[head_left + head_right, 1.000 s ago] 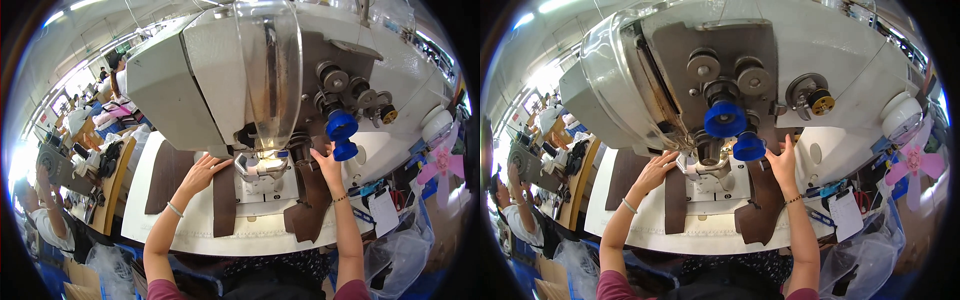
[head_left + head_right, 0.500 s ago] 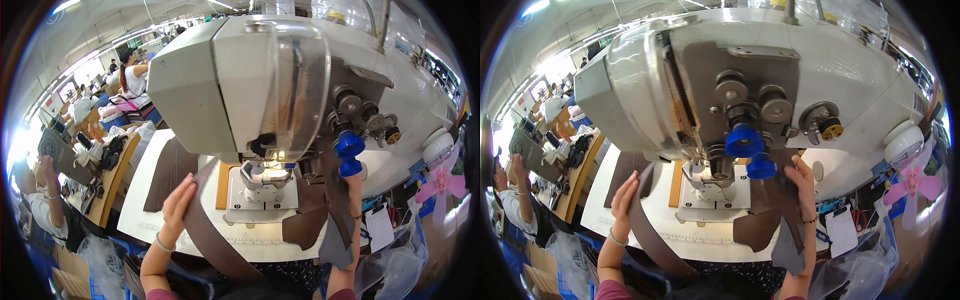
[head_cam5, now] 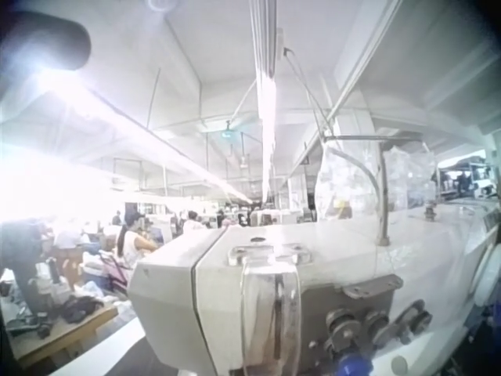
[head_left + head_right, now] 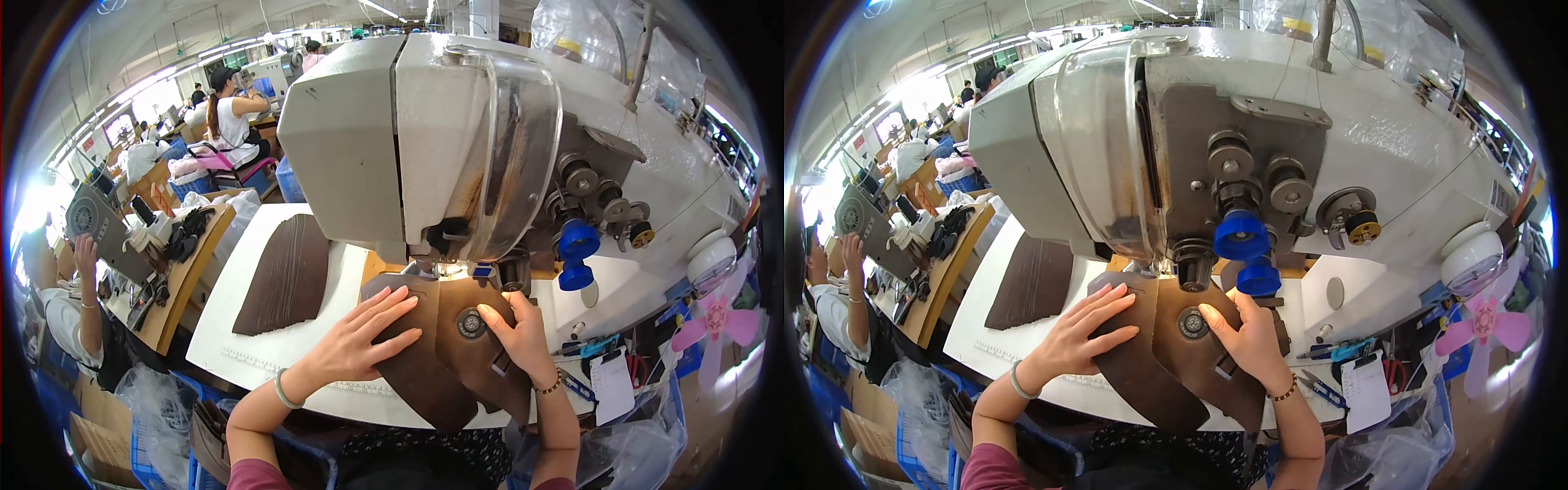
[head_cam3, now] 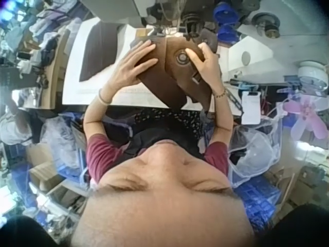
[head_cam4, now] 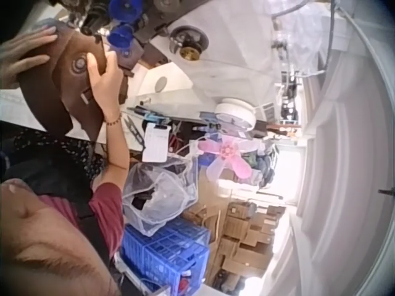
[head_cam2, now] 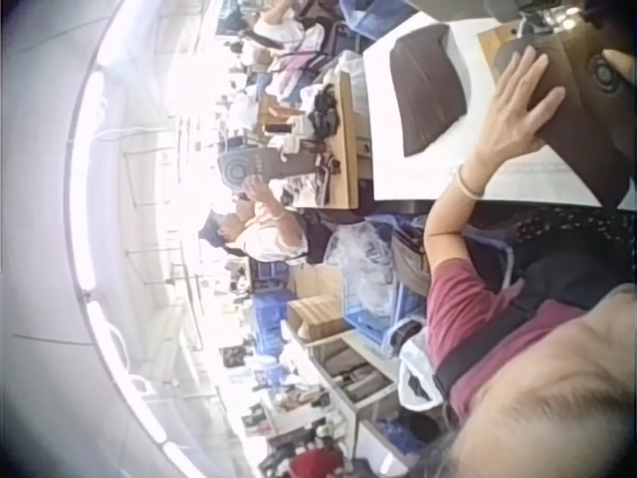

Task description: Stitching a leather shoe upper component using an industrial sewing machine.

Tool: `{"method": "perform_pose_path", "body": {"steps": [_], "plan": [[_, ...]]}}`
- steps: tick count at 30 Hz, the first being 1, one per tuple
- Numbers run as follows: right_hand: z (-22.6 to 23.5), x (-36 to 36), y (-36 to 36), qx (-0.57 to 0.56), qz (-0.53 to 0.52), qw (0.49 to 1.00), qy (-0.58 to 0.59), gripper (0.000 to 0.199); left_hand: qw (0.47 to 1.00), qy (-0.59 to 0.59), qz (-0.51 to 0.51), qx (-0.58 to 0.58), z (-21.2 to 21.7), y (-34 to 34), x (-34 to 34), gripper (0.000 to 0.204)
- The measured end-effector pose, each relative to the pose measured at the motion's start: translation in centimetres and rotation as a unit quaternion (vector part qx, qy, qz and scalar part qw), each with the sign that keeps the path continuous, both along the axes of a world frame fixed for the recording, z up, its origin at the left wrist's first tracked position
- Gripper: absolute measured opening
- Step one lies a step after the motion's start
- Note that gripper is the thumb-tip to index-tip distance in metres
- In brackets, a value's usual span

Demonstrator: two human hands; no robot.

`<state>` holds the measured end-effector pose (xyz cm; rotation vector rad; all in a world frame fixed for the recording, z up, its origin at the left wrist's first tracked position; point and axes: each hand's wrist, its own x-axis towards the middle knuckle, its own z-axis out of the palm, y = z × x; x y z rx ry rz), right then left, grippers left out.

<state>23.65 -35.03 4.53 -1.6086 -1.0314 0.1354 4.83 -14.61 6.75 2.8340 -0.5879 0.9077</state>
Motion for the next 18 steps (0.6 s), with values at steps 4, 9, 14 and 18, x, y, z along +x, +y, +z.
{"method": "perform_pose_path", "body": {"steps": [4, 9, 14, 18], "plan": [[-0.3, -0.2, 0.3, -0.021, -0.02, 0.998, -0.049, 0.026, 0.999, 0.015, 0.007, -0.038, 1.1, 0.0, 0.1, 0.066], [-1.5, -0.7, 0.9, 0.041, -0.041, 0.994, -0.092, 0.025, 0.993, 0.007, 0.01, -0.117, 1.6, -0.4, -0.1, 0.066], [-0.7, -0.9, 0.7, 0.019, -0.011, 1.0, -0.006, 0.025, 0.997, 0.065, 0.038, -0.018, 1.5, -1.6, 0.0, 0.075], [-0.3, -0.7, 0.4, -0.014, -0.011, 1.0, 0.01, 0.024, 0.996, 0.087, 0.036, -0.006, 1.7, -1.7, 0.4, 0.08]]}}
